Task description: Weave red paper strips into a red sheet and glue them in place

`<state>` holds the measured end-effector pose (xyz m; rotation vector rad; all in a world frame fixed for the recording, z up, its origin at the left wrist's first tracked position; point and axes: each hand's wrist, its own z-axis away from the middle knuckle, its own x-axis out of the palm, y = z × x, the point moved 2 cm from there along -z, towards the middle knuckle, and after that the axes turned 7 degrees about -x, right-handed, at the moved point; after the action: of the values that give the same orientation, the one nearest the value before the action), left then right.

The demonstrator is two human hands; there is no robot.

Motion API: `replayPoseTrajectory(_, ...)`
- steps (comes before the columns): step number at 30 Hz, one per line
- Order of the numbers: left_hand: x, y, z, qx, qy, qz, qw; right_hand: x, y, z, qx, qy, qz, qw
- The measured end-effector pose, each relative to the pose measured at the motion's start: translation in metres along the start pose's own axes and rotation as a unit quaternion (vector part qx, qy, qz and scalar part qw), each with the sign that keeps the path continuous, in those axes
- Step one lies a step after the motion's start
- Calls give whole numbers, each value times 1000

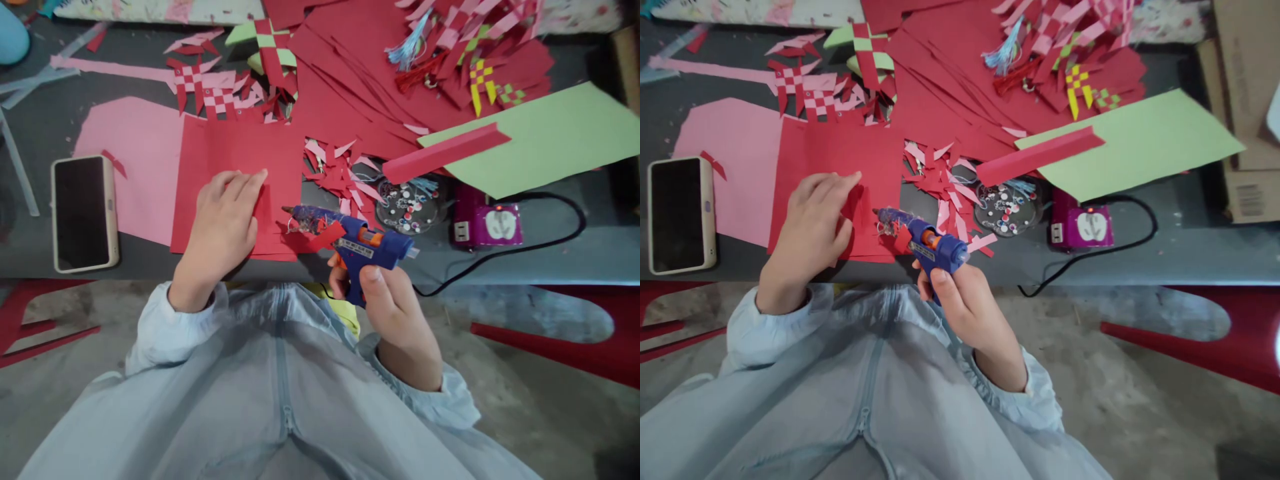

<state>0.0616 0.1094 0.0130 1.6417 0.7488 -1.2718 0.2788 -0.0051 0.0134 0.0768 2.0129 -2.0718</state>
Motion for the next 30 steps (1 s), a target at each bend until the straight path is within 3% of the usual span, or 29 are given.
replayPoseTrajectory(5,3,0,-10,-22,9,8,1000,-3,1,0,-12,6,-3,1000)
replayPoseTrajectory(9,-4,-2,-11,-40,50,24,998,-5,3,0,-2,9,-9,1000)
replayPoseTrajectory(15,-21,-1,12,45,170,-3,984,-7,3,2,8,-11,11,1000)
replayPoseTrajectory(20,-18,3,42,110,256,-6,960,-7,3,1,1,-40,14,999)
replayPoseTrajectory(24,-9,3,58,108,242,-1,964,-5,0,-1,13,-51,26,998)
replayPoseTrajectory(27,-4,2,67,111,277,9,954,-4,-3,-2,15,-60,37,997)
replayPoseTrajectory(30,1,2,74,105,261,16,959,-2,-5,-2,24,-68,39,997)
